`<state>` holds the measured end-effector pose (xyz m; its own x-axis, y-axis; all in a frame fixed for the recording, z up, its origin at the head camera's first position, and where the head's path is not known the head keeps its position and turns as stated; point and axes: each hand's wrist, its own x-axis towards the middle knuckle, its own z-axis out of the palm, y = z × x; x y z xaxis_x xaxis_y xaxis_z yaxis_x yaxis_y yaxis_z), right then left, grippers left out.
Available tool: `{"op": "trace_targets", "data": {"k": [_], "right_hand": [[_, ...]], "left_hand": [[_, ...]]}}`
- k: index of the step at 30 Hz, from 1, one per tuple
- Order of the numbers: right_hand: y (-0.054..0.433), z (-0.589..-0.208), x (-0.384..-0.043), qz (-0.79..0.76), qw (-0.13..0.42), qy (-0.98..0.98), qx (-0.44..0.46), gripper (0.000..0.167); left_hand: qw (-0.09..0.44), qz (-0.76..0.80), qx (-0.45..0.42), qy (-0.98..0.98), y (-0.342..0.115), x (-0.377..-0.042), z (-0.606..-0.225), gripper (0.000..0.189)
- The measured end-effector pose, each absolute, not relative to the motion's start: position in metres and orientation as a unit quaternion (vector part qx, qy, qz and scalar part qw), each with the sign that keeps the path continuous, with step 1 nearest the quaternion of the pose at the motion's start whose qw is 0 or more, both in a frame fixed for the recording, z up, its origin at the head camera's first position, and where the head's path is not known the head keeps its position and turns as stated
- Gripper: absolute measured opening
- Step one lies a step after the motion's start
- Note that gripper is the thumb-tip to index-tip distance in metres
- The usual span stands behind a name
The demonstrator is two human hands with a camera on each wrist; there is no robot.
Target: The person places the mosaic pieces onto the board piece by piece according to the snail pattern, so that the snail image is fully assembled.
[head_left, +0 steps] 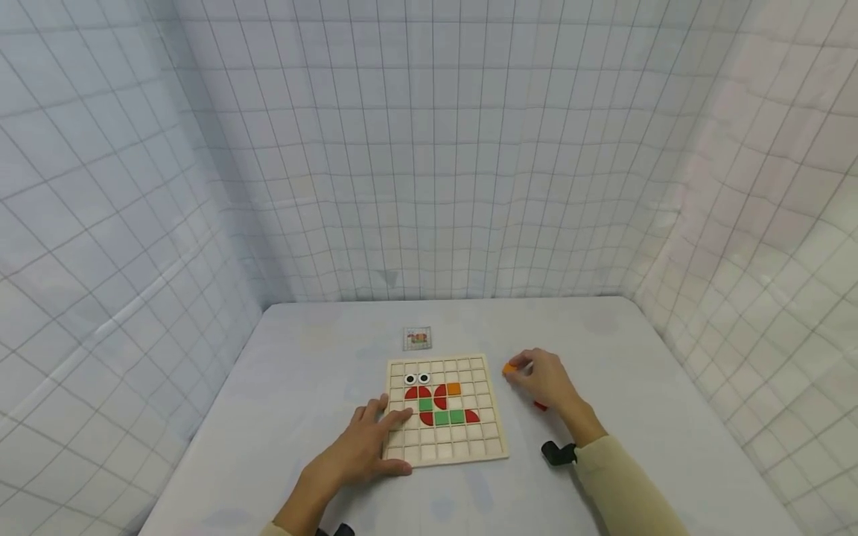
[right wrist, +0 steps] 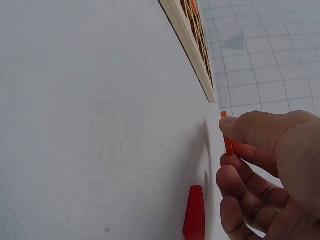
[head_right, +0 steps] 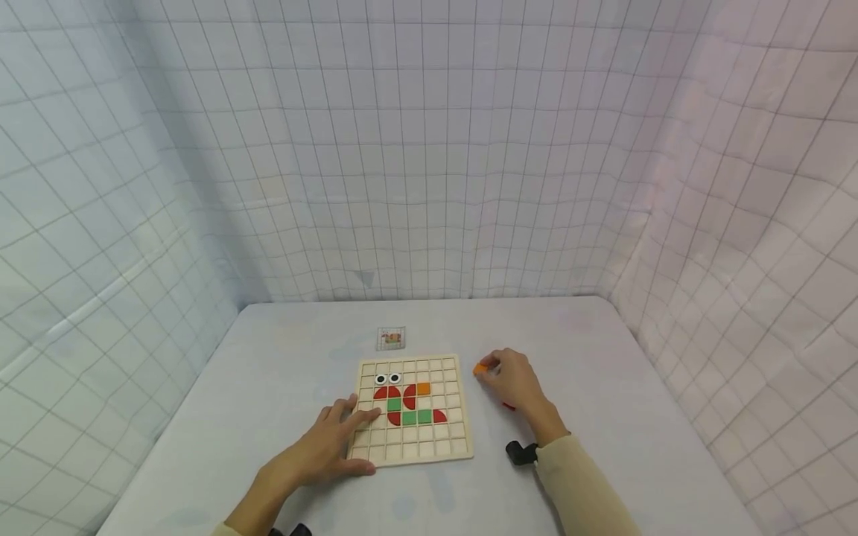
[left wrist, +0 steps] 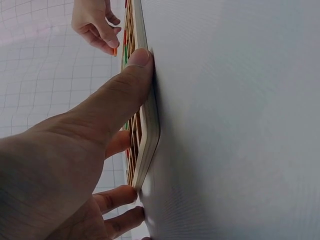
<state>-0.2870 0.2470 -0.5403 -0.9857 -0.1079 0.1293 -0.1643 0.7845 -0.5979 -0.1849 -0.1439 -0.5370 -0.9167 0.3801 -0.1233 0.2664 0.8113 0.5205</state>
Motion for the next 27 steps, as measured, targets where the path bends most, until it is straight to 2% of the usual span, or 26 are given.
{"op": "trace_targets", "data": {"k": [9, 27], "right_hand": [[0.237, -0.536, -0.276, 0.326, 0.043, -0.941, 0.076, 0.017], [0.216, -0.531, -0.252, 0.316, 0.040, -0.935, 0.158, 0.016]], "left_hand": [[0.113, 0.253, 0.167, 0.946, -0.144, -0.186, -0.537, 0.098], [0.112, 0.255, 0.179, 0.944, -0.142, -0.183, -0.533, 0.097]]}}
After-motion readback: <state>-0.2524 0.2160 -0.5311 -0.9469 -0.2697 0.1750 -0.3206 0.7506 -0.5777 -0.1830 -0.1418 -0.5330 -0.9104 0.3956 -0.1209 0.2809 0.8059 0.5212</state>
